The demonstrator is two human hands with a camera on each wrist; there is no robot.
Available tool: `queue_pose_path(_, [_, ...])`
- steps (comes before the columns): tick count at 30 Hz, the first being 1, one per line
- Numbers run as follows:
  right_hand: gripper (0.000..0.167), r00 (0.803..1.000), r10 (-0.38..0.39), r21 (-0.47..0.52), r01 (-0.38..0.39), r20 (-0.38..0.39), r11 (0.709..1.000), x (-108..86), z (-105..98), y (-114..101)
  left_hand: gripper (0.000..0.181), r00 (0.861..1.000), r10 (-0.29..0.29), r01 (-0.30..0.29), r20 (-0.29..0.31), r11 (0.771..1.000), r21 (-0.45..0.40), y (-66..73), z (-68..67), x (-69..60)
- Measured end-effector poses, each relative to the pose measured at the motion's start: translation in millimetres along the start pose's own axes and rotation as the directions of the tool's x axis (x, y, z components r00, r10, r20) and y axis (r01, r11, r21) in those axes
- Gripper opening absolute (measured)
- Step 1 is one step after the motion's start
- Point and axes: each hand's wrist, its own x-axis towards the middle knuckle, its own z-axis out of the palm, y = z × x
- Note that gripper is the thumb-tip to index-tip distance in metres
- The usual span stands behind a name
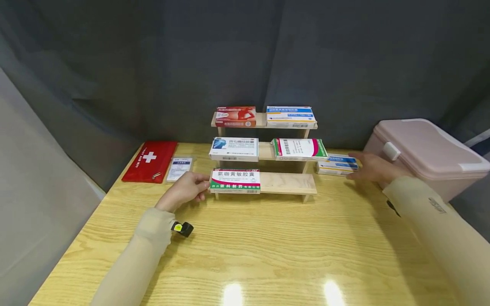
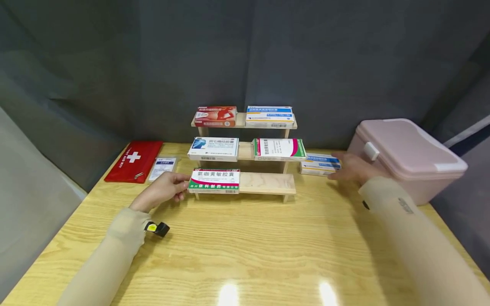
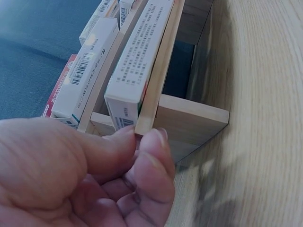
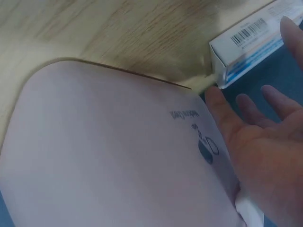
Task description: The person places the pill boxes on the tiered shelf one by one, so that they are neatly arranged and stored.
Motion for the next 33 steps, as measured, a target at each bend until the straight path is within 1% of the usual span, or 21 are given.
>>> queue_pose_path(2, [0.089, 0.999, 0.030, 0.031, -0.030, 0.015, 0.999, 3.4, 1.4, 1.2, 0.038, 1.000, 0.004, -0.004, -0.003, 1.000, 0.002, 0.9, 0.7, 0.3])
queue_pose_path(8, [0.091, 0.997, 0.067, 0.053, -0.068, 0.023, 0.996, 10.0, 7.3, 6.0, 0.037, 1.000, 0.002, -0.002, 0.005, 1.000, -0.005, 4.9, 2.4, 0.5])
queue_pose_path(12, [0.093, 0.997, 0.072, 0.066, -0.074, 0.030, 0.995, 10.9, 10.0, 10.1, 0.037, 1.000, -0.004, 0.004, 0.010, 1.000, -0.013, 7.0, 3.0, 0.7])
queue_pose_path(14, [0.094, 0.998, 0.058, 0.047, -0.060, 0.028, 0.997, 11.4, 10.7, 12.3, 0.037, 1.000, -0.004, 0.004, 0.011, 1.000, -0.013, 7.3, 3.2, 1.3])
queue_pose_path(17, [0.096, 0.996, 0.069, 0.042, -0.071, 0.047, 0.997, 12.5, 11.3, 14.4, 0.036, 1.000, -0.004, 0.004, 0.011, 1.000, -0.011, 7.0, 3.6, 2.0])
queue_pose_path(20, [0.099, 0.994, 0.087, 0.064, -0.091, 0.068, 0.994, 14.6, 12.5, 16.6, 0.036, 1.000, 0.002, -0.002, 0.012, 1.000, -0.008, 6.3, 3.6, 2.4])
queue_pose_path(23, [0.102, 0.989, 0.121, 0.092, -0.129, 0.089, 0.987, 17.2, 13.4, 17.4, 0.035, 1.000, 0.007, -0.007, 0.012, 1.000, -0.008, 5.6, 3.0, 2.7])
queue_pose_path(25, [0.104, 0.984, 0.148, 0.093, -0.157, 0.100, 0.983, 19.1, 13.7, 17.2, 0.035, 1.000, 0.005, -0.004, 0.008, 1.000, -0.014, 4.6, 2.4, 2.9])
queue_pose_path(29, [0.110, 0.974, 0.192, 0.063, -0.201, 0.121, 0.978, 20.2, 14.4, 14.6, 0.035, 1.000, 0.002, -0.002, 0.004, 1.000, -0.022, 2.4, 0.8, 1.7])
queue_pose_path(31, [0.110, 0.973, 0.194, 0.045, -0.201, 0.124, 0.979, 19.8, 15.4, 13.8, 0.036, 1.000, 0.004, -0.004, 0.005, 1.000, -0.022, 1.7, 0.3, 0.8])
queue_pose_path(33, [0.110, 0.977, 0.183, 0.028, -0.187, 0.110, 0.982, 18.9, 17.2, 13.4, 0.036, 1.000, 0.002, -0.001, 0.005, 1.000, -0.027, 1.1, -0.3, -0.1])
